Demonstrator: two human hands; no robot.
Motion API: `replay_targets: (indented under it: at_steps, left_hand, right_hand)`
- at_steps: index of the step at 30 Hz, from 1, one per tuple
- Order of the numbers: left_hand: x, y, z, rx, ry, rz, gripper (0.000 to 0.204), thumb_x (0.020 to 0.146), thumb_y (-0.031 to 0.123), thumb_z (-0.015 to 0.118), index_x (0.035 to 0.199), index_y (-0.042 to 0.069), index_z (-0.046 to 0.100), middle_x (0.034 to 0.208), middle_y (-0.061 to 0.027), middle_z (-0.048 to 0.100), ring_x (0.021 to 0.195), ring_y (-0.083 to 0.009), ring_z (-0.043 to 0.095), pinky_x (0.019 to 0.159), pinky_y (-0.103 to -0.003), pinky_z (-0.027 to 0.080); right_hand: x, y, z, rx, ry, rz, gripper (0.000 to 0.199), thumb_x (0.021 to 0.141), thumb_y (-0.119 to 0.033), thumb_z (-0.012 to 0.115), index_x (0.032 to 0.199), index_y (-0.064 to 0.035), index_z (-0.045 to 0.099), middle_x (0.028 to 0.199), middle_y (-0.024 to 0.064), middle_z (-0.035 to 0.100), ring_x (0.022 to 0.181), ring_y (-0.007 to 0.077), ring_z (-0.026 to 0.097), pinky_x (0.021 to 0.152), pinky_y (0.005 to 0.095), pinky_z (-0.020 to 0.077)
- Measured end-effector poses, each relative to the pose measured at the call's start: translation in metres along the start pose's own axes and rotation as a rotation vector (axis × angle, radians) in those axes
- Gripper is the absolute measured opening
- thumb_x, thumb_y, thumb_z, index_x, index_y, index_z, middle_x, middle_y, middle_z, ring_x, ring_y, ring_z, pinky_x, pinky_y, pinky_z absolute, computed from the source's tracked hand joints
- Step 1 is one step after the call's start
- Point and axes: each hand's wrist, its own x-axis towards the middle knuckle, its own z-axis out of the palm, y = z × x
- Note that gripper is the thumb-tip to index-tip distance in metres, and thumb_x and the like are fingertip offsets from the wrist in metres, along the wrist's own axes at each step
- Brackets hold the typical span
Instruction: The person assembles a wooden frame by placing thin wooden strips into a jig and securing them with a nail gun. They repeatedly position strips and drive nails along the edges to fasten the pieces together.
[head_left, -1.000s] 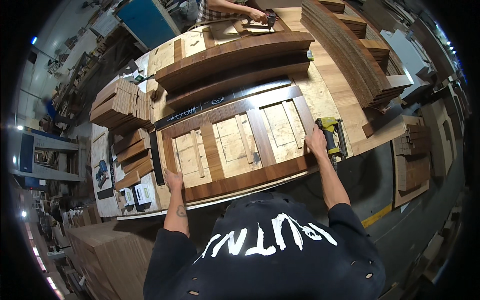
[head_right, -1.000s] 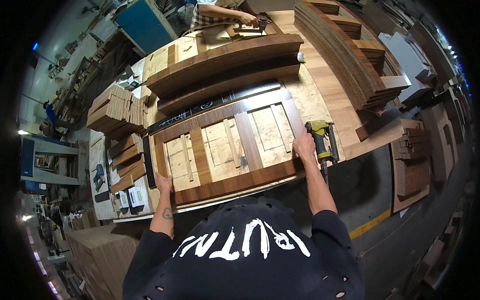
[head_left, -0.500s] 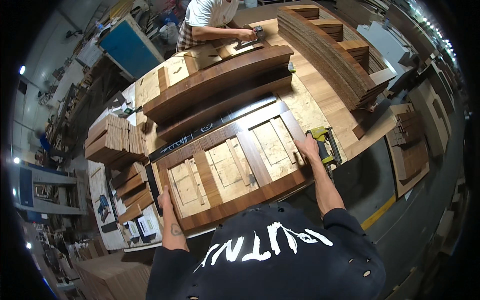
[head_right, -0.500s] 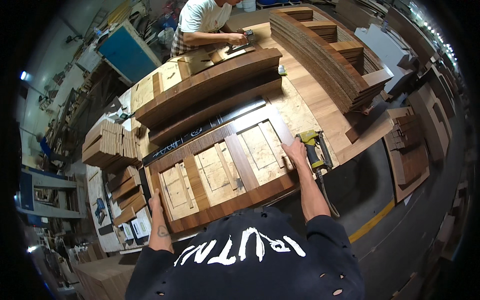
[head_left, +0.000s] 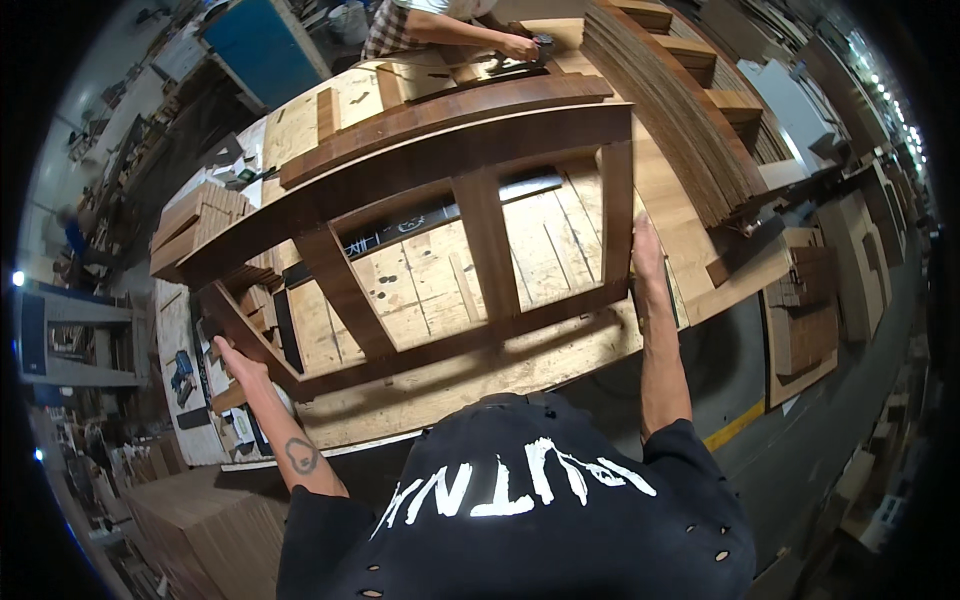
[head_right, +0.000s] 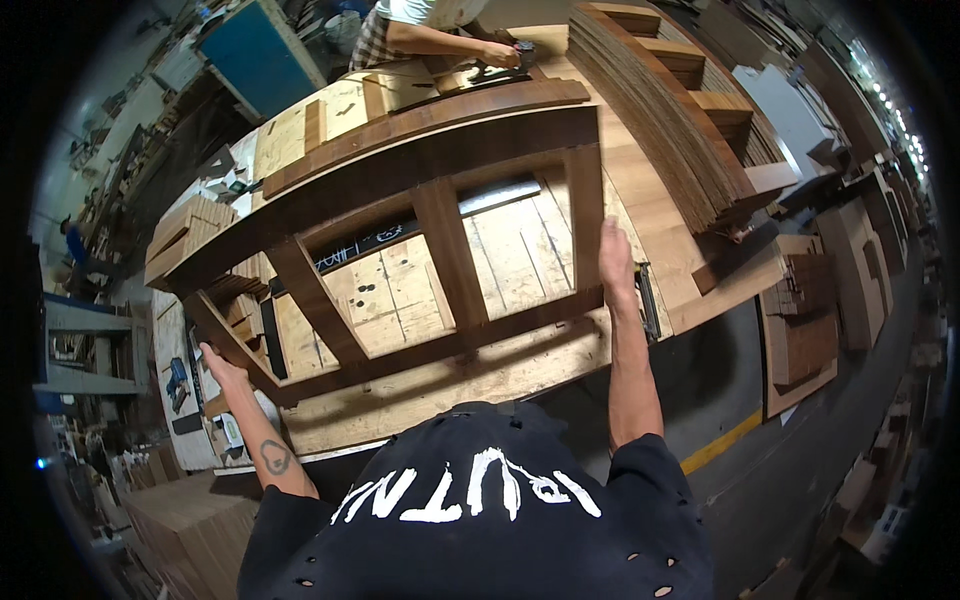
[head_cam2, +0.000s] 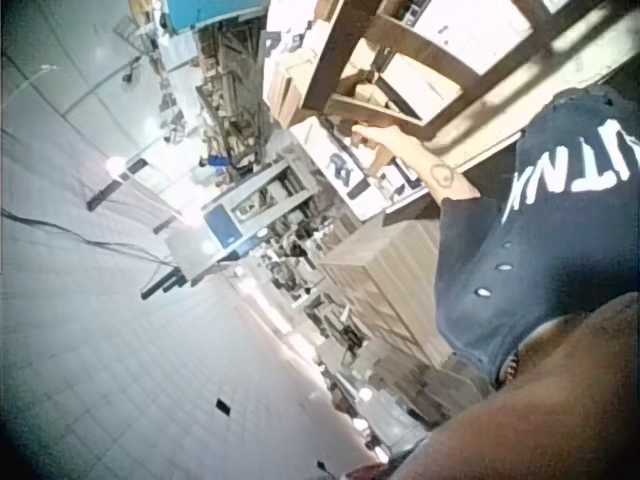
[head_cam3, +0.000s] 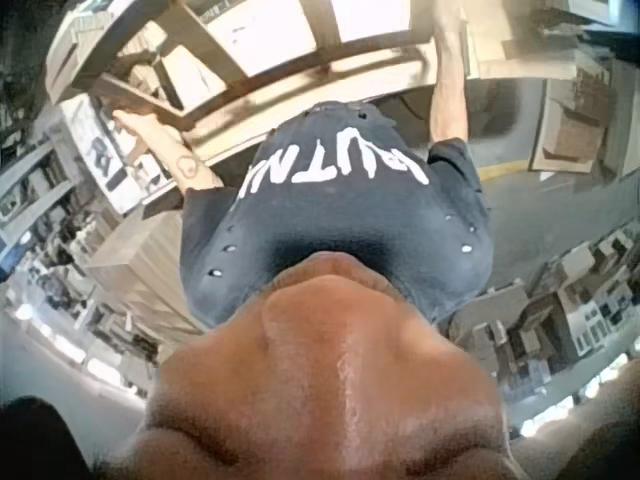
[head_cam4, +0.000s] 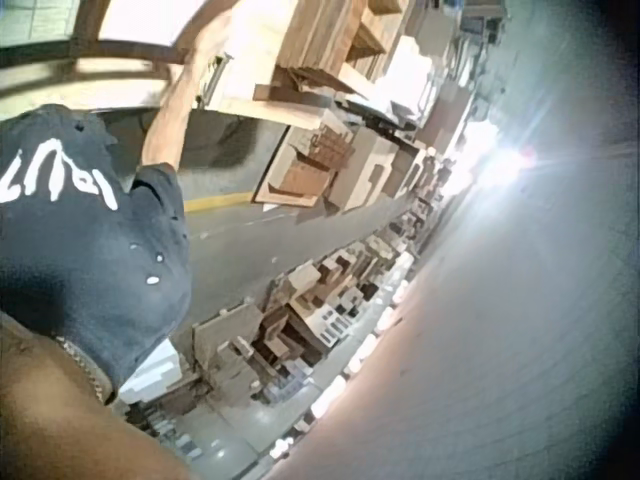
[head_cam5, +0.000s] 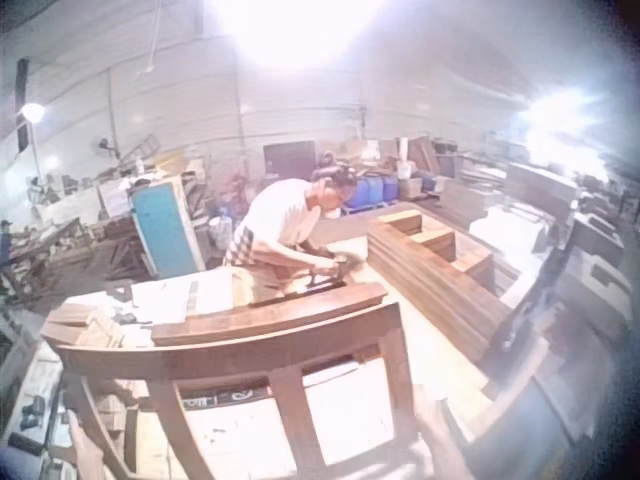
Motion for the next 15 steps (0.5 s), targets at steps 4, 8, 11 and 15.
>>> replay_targets:
  at_steps: [4, 8, 11, 15]
  left_hand:
    - [0.012, -0.001, -0.014, -0.21, -0.279, 0.149, 0.043, 0.102, 0.045, 0.048, 0.129, 0.014, 0.06, 0.126, -0.0069, 0.065, 0.116, -0.026, 0.061, 0.107, -0.045, 0.044]
    - [0.028, 0.007, -0.068, -0.47, -0.791, 0.005, 0.049, 0.104, 0.043, 0.044, 0.085, 0.004, 0.066, 0.114, -0.0144, 0.071, 0.114, -0.0258, 0.063, 0.106, -0.044, 0.045]
    - [-0.021, -0.025, -0.038, -0.721, -0.647, -0.031, 0.048, 0.105, 0.033, 0.045, 0.073, 0.002, 0.063, 0.126, -0.0264, 0.065, 0.129, -0.0351, 0.057, 0.118, -0.045, 0.039]
    - [-0.017, -0.034, -0.087, -0.764, -0.605, -0.008, 0.05, 0.105, 0.031, 0.044, 0.068, 0.0, 0.058, 0.136, -0.0304, 0.057, 0.134, -0.0375, 0.052, 0.124, -0.048, 0.03]
  right_hand:
    - [0.002, -0.034, 0.006, 0.654, 0.007, -0.01, 0.077, 0.104, -0.068, 0.034, 0.124, 0.0025, 0.058, 0.113, 0.013, 0.063, 0.113, 0.024, 0.057, 0.107, 0.0457, 0.0417]
    - [0.024, -0.025, -0.003, 0.98, -0.176, 0.117, 0.086, 0.097, -0.075, 0.04, 0.126, 0.005, 0.055, 0.123, 0.0178, 0.06, 0.106, 0.0277, 0.062, 0.102, 0.0455, 0.0506]
    - [0.042, 0.026, -0.033, 0.907, -0.262, 0.196, 0.086, 0.095, -0.073, 0.049, 0.133, 0.0038, 0.053, 0.124, 0.016, 0.064, 0.113, 0.025, 0.065, 0.098, 0.0362, 0.0542]
    - [-0.002, 0.01, 0.014, 0.796, -0.348, 0.14, 0.074, 0.102, -0.062, 0.049, 0.141, 0.0003, 0.05, 0.12, 0.0108, 0.068, 0.1, 0.0149, 0.067, 0.085, 0.0267, 0.0563]
